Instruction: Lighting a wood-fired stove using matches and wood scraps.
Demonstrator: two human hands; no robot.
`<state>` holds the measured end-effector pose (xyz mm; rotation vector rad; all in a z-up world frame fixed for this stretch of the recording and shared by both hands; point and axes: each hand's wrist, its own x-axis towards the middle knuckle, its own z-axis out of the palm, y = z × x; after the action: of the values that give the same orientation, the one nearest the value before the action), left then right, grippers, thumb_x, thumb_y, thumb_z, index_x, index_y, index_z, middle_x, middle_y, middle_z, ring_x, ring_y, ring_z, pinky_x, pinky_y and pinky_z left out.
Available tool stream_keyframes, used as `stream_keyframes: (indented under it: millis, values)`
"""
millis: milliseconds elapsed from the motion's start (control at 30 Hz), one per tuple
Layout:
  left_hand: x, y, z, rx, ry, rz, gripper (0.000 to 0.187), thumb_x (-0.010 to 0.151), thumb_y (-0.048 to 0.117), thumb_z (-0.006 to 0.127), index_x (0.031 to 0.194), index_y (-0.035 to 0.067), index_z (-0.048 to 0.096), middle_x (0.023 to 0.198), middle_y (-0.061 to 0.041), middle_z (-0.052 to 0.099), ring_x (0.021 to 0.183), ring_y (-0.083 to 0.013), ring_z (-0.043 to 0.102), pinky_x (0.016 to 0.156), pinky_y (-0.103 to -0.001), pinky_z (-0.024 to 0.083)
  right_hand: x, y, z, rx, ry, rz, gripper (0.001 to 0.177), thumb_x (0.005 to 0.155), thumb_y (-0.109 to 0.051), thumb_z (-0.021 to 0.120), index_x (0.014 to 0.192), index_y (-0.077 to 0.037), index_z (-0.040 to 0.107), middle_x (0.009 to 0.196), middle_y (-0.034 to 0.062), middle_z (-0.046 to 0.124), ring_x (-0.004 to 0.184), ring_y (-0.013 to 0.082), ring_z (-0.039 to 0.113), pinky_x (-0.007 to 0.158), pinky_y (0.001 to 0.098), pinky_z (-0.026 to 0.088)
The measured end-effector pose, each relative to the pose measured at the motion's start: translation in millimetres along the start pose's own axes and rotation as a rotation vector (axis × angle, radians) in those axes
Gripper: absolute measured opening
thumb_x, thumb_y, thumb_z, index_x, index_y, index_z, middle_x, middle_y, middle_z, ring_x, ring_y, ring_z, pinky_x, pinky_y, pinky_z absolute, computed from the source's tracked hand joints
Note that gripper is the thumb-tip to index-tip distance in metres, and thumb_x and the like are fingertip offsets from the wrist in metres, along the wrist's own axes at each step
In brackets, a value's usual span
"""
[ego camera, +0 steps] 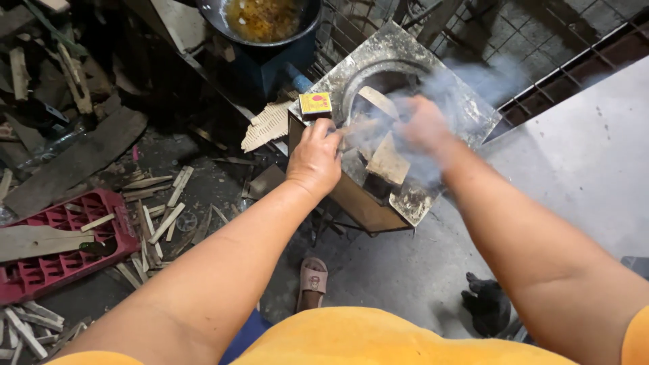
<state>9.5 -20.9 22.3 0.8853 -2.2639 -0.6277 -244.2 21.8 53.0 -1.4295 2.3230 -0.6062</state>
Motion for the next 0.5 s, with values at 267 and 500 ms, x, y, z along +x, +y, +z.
stream_keyframes:
  millis: [267, 500]
  values:
    - [-1, 3, 1, -0.037, -0.038, -0.072, 0.035, 0.077, 0.002, 0.070, 0.110, 0.012, 0.072, 0.123, -0.006, 0.056, 0.116, -0.0313, 0.058, 0.093, -0.044, 0.052, 11, 17, 9, -0.230, 0.004, -0.118, 0.056, 0.082, -0.021, 0.075, 0.136, -0.011, 0.064, 0.127, 0.0185, 0.065, 0.114, 0.0364, 0.064, 0.099, 0.0409, 0.049]
    - [-7, 7, -5, -0.054, 0.024, -0.051, 0.041, 0.073, 0.003, 0.071, 0.114, 0.011, 0.071, 0.124, -0.008, 0.054, 0.117, -0.0332, 0.056, 0.094, -0.044, 0.051, -19, 14, -2, -0.042, 0.116, -0.195, 0.046, 0.082, -0.024, 0.081, 0.125, -0.010, 0.072, 0.125, 0.0156, 0.066, 0.113, 0.0296, 0.065, 0.100, 0.0375, 0.051]
